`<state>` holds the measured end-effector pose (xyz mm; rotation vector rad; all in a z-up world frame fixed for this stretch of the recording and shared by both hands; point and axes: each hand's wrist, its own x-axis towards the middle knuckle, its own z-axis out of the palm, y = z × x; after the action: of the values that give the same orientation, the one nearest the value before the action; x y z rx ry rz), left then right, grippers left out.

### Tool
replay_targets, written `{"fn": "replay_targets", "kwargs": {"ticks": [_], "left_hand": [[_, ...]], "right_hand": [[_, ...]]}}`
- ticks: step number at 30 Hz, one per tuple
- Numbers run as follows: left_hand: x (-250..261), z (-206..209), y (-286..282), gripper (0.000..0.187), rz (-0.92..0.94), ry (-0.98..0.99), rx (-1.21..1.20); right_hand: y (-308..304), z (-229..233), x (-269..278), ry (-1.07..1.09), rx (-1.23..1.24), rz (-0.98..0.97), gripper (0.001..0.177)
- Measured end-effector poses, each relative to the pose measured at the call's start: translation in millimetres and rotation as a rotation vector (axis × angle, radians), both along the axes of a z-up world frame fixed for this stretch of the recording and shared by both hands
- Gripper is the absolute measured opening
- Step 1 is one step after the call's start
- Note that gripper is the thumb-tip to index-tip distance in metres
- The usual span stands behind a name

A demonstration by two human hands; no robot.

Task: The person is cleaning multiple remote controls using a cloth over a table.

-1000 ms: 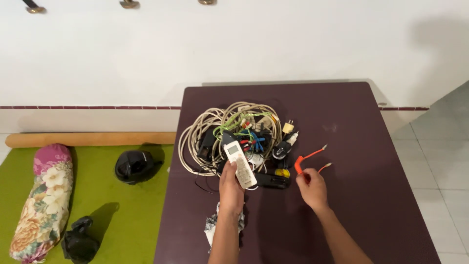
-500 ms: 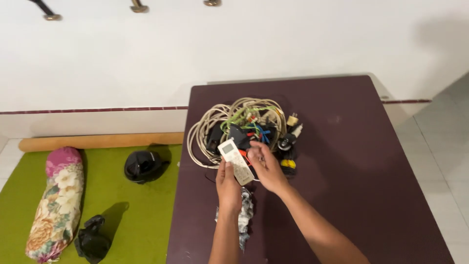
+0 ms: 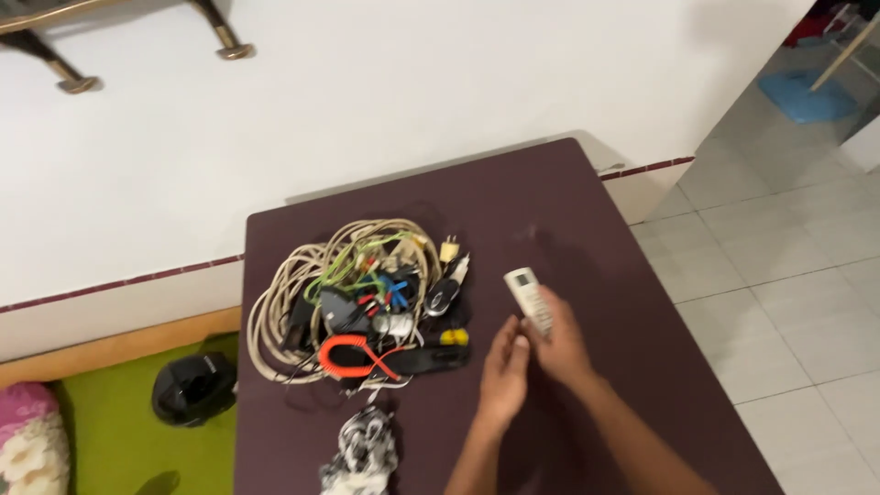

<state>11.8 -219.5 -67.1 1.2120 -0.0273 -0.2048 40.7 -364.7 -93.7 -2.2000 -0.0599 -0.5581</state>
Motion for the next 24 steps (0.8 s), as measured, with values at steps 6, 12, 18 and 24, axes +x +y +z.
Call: {"fn": "replay_targets", "kwargs": {"ticks": [6, 12, 18, 24], "left_hand": [[-11.2, 11.5, -20.0, 0.058, -0.095, -0.188, 0.951], [-22.1, -22.1, -3.8, 0.072, -0.272, -0.181, 1.160], [-25.3, -15.5, -3.6, 0.078, -0.268, -0.199, 1.194], [-22.1, -11.0, -2.0, 0.079, -0.390, -0.122, 1.158]], "right_hand": [[-118.3, -61.2, 88.9, 0.170, -0.085, -0.178, 0.080], [-145.6, -74.6, 163.6, 0.085, -0.286, -0.238, 0.076], [-130.7, -32.6, 195.3, 0.489, -0.112, -0.404, 0.085], [-126.5, -42.1, 192.1, 0.279, -0.317, -0.310, 0.096]]}}
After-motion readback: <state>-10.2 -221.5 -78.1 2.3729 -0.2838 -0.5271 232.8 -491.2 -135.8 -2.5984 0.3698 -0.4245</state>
